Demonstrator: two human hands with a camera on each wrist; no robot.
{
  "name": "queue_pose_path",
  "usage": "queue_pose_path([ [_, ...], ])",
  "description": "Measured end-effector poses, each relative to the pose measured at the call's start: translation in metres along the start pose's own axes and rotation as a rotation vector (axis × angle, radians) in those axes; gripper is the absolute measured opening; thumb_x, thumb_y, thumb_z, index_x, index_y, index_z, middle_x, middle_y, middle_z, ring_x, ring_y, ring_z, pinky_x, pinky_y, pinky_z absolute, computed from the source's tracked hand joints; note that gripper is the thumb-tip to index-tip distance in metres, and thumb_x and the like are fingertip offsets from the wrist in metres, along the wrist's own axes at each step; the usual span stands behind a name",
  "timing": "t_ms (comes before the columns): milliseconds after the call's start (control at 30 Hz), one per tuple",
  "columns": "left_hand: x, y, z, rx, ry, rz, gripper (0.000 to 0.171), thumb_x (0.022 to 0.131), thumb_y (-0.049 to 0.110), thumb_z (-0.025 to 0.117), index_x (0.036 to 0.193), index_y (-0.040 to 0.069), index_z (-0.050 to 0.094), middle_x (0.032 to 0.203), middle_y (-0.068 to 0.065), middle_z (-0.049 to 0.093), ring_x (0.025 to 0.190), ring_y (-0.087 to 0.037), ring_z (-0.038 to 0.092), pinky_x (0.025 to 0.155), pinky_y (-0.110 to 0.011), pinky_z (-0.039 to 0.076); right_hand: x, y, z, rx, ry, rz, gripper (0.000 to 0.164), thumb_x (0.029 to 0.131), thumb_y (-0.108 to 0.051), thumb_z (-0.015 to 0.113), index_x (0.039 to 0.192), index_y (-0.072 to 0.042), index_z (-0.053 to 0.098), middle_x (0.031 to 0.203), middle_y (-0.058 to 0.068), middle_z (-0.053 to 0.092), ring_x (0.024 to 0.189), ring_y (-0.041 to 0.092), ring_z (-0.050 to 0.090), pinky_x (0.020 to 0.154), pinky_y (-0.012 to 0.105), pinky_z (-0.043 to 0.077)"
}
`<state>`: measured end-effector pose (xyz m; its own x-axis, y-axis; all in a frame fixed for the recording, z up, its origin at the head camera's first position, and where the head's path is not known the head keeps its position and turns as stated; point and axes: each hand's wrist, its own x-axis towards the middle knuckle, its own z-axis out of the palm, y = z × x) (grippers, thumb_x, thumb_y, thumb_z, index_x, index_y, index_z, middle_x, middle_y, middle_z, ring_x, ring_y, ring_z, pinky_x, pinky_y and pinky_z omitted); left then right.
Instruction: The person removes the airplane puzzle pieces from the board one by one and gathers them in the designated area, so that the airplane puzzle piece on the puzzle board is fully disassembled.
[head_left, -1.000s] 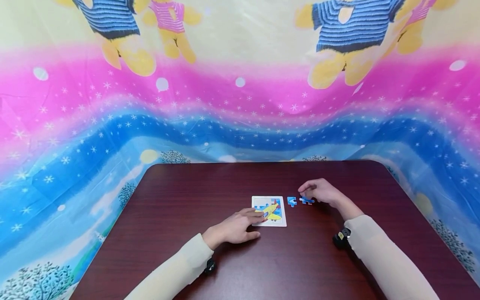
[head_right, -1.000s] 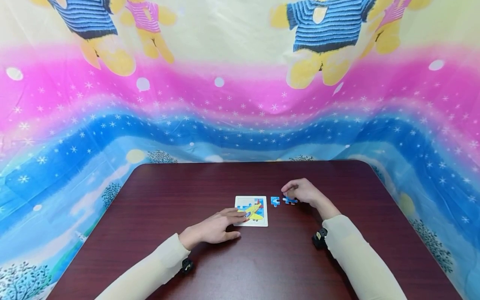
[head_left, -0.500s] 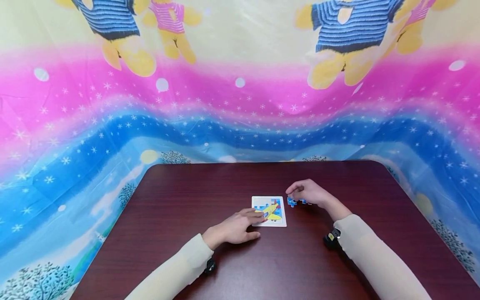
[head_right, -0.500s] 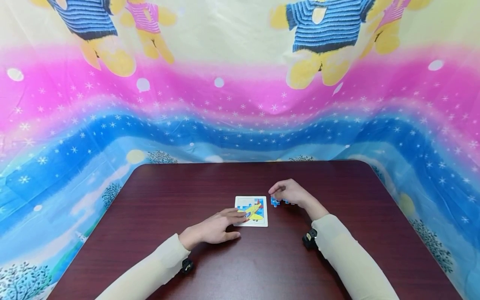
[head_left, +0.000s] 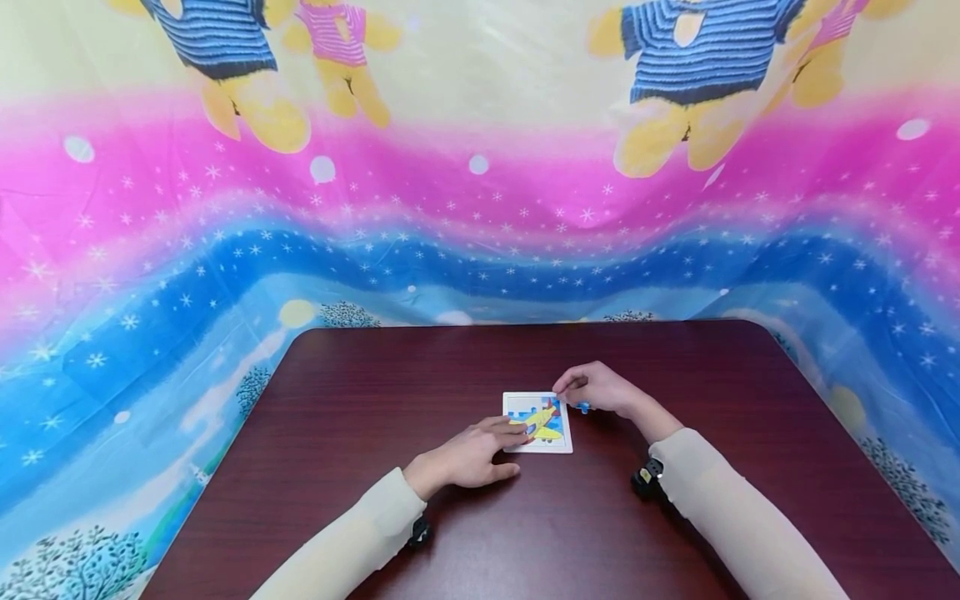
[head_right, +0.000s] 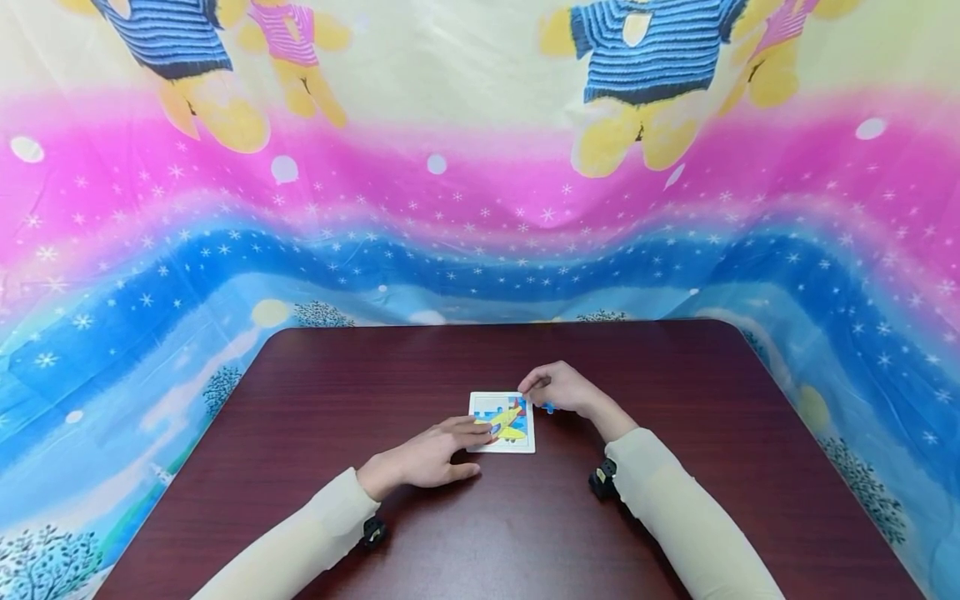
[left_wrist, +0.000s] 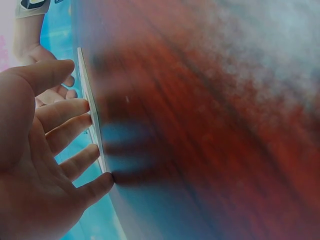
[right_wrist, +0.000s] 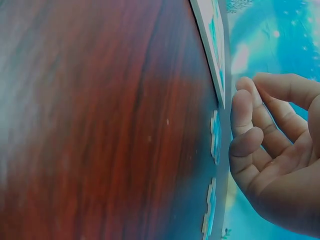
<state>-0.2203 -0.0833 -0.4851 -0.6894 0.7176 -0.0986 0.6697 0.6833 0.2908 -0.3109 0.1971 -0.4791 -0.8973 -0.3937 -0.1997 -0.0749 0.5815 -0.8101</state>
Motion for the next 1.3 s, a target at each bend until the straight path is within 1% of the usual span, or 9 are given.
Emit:
queue_pose_path([
  [67,0.000,0.000,0.000,-0.001,0.000,-0.001,0.053,0.100,0.039,0.058,0.150,0.024,0.048,0.158,0.007,0.042,0.151,-0.024,0.032,0.120,-0.044,0.034,0.002,-0.002,0.003,-0.002,-0.003,0.001,0.017,0.091,-0.010,0.067,0.107,-0.009,0.075,0.098,0.007,0.074,0.073,0.023,0.058,0.058,0.033,0.046],
  [233,-0.001,-0.001,0.001,0.001,-0.004,-0.001,0.053,0.100,0.039,0.058,0.150,0.024,0.048,0.158,0.008,0.042,0.151,-0.024,0.032,0.120,-0.044,0.034,0.006,-0.004,0.010,-0.020,-0.019,-0.013,0.018,0.090,-0.009,0.067,0.107,-0.009,0.075,0.102,0.006,0.075,0.078,0.018,0.062,0.062,0.032,0.049],
  [300,-0.001,-0.001,0.001,0.002,-0.004,0.002,0.052,0.100,0.039,0.057,0.150,0.024,0.048,0.158,0.007,0.042,0.151,-0.025,0.032,0.120,-0.044,0.034,0.008,-0.005,0.012,-0.016,-0.029,-0.021,0.018,0.090,-0.009,0.067,0.107,-0.009,0.075,0.101,0.006,0.076,0.077,0.017,0.061,0.060,0.030,0.047],
  [467,-0.001,-0.001,0.001,0.004,-0.007,0.002,0.052,0.100,0.039,0.057,0.150,0.024,0.048,0.158,0.008,0.042,0.151,-0.024,0.032,0.120,-0.044,0.034,0.010,-0.007,0.017,0.016,-0.050,-0.020,0.016,0.091,-0.009,0.067,0.105,-0.010,0.075,0.094,0.006,0.075,0.064,0.019,0.054,0.051,0.027,0.038],
  [533,-0.001,0.000,0.001,0.005,-0.007,0.002,0.053,0.100,0.039,0.057,0.150,0.024,0.048,0.158,0.008,0.042,0.151,-0.024,0.032,0.120,-0.044,0.034,0.010,-0.008,0.019,0.012,-0.054,-0.023,0.014,0.091,-0.010,0.068,0.104,-0.010,0.075,0.092,0.005,0.075,0.064,0.019,0.056,0.051,0.027,0.038],
  [667,0.000,-0.001,0.000,0.008,-0.008,0.005,0.053,0.100,0.039,0.057,0.150,0.024,0.048,0.158,0.007,0.042,0.151,-0.024,0.032,0.121,-0.042,0.033,0.013,-0.008,0.021,-0.015,-0.057,-0.024,0.013,0.091,-0.013,0.070,0.102,-0.012,0.075,0.089,0.002,0.074,0.071,0.018,0.061,0.054,0.028,0.041],
  [833,0.000,-0.001,-0.001,0.010,-0.008,0.013,0.053,0.100,0.039,0.058,0.150,0.024,0.048,0.158,0.006,0.042,0.151,-0.025,0.032,0.120,-0.043,0.033,0.016,-0.009,0.022,-0.039,-0.063,-0.016,0.012,0.092,-0.015,0.070,0.102,-0.015,0.075,0.092,0.001,0.074,0.074,0.017,0.062,0.057,0.029,0.044],
  [1100,0.000,-0.001,-0.001,0.012,-0.004,0.014,0.053,0.100,0.038,0.058,0.150,0.023,0.048,0.158,0.005,0.042,0.151,-0.025,0.033,0.121,-0.042,0.033,0.014,-0.015,0.024,-0.042,-0.079,-0.040,0.014,0.091,-0.010,0.069,0.103,-0.010,0.075,0.096,0.004,0.074,0.080,0.017,0.063,0.068,0.031,0.050],
  [1300,0.000,0.000,-0.001,0.016,-0.002,0.015,0.053,0.100,0.038,0.058,0.149,0.022,0.049,0.158,0.004,0.043,0.151,-0.025,0.033,0.121,-0.042,0.033,0.014,-0.016,0.025,-0.054,-0.079,-0.052,0.012,0.092,-0.011,0.069,0.102,-0.011,0.075,0.097,0.003,0.074,0.084,0.016,0.063,0.073,0.030,0.053],
])
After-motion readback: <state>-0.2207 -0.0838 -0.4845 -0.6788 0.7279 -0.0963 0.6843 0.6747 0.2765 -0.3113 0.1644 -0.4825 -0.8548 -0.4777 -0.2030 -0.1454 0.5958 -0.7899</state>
